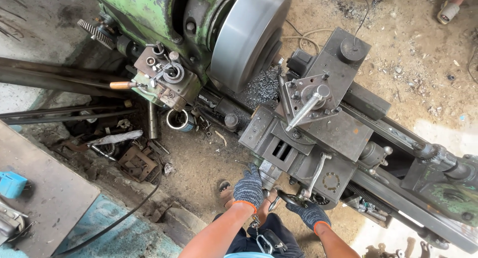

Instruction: Operating a manual lathe to turn a metal rod, removing material with a cutting tool by adjusting handwheels.

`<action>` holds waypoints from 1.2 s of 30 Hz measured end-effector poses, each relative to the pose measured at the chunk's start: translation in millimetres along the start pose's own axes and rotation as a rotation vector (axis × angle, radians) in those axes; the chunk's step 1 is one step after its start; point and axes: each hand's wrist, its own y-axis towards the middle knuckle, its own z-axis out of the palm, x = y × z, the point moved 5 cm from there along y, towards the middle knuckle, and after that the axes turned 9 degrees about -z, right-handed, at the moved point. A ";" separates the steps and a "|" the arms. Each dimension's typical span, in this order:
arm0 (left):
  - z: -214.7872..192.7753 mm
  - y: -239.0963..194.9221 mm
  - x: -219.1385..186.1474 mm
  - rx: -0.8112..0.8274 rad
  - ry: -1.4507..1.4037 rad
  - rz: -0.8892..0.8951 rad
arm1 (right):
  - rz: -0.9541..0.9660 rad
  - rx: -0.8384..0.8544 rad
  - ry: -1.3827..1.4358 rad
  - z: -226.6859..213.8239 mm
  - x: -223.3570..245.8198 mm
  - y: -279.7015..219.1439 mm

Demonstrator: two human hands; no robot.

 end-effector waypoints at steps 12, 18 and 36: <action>-7.5 -6.6 3.5 -0.017 -0.109 0.017 | -0.003 0.000 -0.028 -1.3 18.1 -12.9; -10.1 -6.6 4.2 -0.016 -0.137 0.032 | 0.013 -0.011 -0.035 -1.3 25.6 -15.1; -18.5 -19.9 1.3 0.012 -0.048 -0.015 | -0.205 0.038 -0.005 -8.3 -34.6 14.3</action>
